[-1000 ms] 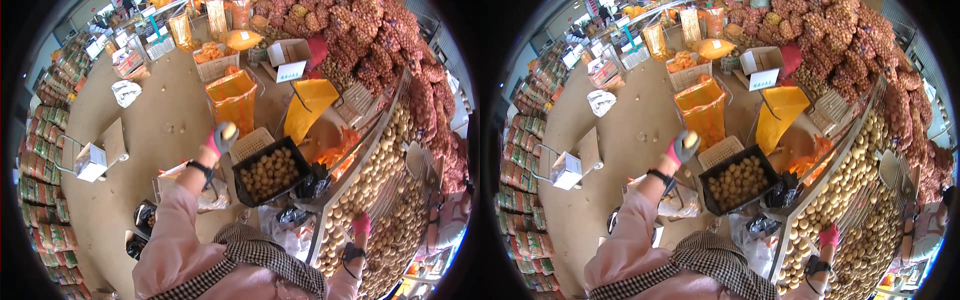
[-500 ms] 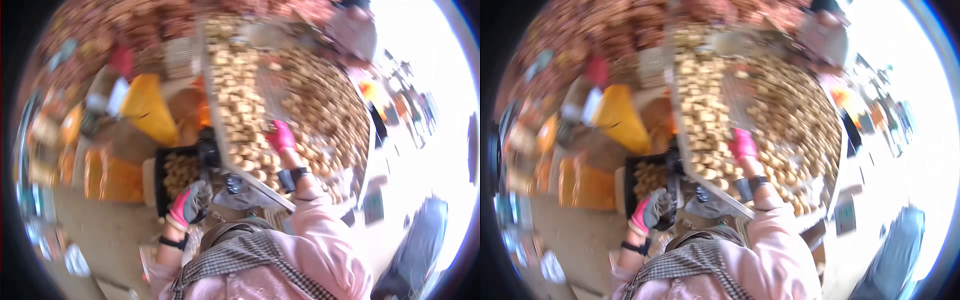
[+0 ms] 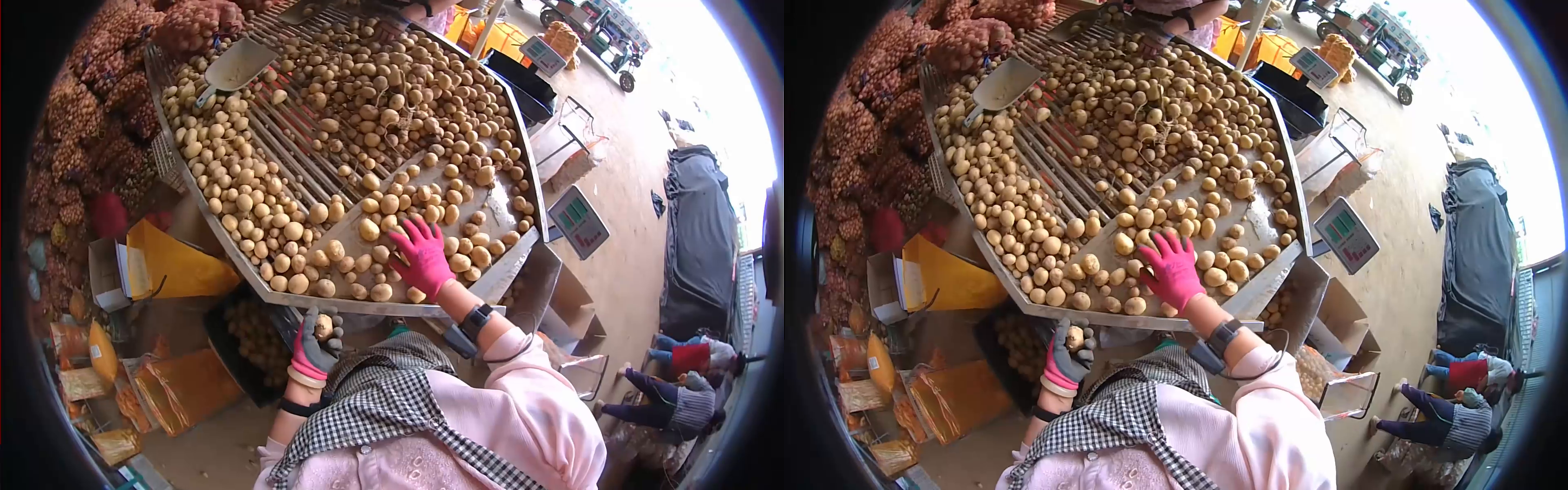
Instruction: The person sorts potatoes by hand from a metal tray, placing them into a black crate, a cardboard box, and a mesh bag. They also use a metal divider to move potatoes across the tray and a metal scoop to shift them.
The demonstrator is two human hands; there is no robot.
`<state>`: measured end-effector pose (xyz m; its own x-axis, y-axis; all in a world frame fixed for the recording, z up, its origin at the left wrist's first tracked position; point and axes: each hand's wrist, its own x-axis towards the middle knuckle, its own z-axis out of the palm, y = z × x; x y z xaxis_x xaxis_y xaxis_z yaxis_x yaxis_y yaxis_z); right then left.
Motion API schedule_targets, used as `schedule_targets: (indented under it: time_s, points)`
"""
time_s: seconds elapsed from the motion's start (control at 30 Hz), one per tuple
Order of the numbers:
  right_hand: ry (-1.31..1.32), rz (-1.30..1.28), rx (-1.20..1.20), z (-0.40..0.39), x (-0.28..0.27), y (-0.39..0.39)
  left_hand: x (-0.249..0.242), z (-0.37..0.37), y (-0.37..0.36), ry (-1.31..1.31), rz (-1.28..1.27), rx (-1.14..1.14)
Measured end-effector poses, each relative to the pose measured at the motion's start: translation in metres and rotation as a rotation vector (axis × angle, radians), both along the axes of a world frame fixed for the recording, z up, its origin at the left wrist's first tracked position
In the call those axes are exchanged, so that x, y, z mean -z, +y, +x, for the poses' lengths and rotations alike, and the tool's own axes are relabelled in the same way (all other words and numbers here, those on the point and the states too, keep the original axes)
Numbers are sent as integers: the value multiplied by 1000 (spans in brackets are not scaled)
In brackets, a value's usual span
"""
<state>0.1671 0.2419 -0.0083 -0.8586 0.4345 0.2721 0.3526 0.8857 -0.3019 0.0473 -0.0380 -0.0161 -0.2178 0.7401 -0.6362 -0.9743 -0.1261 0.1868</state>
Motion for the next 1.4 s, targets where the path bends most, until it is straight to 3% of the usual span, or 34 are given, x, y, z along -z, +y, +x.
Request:
schedule_targets:
  time_s: [0.07,0.13,0.2,0.3,0.33,0.37,0.4,0.43,0.53,0.57,0.6,0.67,0.73,0.77,0.8,0.83,0.87,0.9,0.93,1.0,1.07,1.13,1.17,1.27,1.33,1.4]
  points:
    - [-148,8,74,7,16,34,1,5,20,152,-190,-34]
    - [-209,36,-18,18,19,67,-8,3,39,202,-137,10]
    - [-64,-8,86,20,34,90,-22,4,57,568,-191,114]
    - [302,72,347,27,32,153,-15,1,79,752,-273,210]
    - [264,-1,477,29,20,173,-13,0,86,834,-336,240]
    - [112,94,616,29,19,193,-6,-3,92,840,-327,233]
    - [-56,10,709,29,25,214,-3,-5,98,840,-342,228]
    - [-209,-145,709,32,32,235,0,-7,105,818,-366,230]
    - [-266,-164,678,33,29,262,-4,-7,122,766,-433,226]
    - [-97,-119,640,33,30,261,-14,-4,127,857,-457,225]
    - [-98,-120,632,31,32,256,-21,-2,131,947,-479,223]
    - [218,-147,413,23,6,216,-30,-1,134,974,-485,249]
    - [250,-526,166,10,-21,157,-40,2,140,973,-424,237]
    - [183,-792,-29,5,-40,130,-37,3,145,968,-432,233]
    - [111,-1054,-231,-3,-51,111,-32,4,151,808,-266,103]
    - [125,-1007,-314,-15,-48,103,-27,3,154,646,-101,-26]
    - [138,-960,-397,-24,-44,98,-24,0,151,645,-109,-35]
    - [41,-850,-354,-37,-41,102,-22,-5,146,462,-51,-58]
    - [2,-529,-382,-48,-25,110,-21,-11,139,282,9,-83]
    - [-392,-214,-375,-69,6,116,-26,-21,128,289,8,-34]
    - [-452,-154,-435,-87,13,125,-27,-29,121,-14,84,-138]
    - [-467,-240,-383,-95,7,130,-23,-40,107,-92,133,-175]
    - [-300,-336,-326,-93,13,134,-28,-40,103,-79,85,-215]
    - [414,-1573,-56,-94,32,144,-34,-43,91,-21,39,-302]
    - [426,-2346,-70,-85,39,155,-24,-45,78,3,158,-335]
    - [531,-2219,165,-86,52,149,-20,-45,69,-9,223,-343]
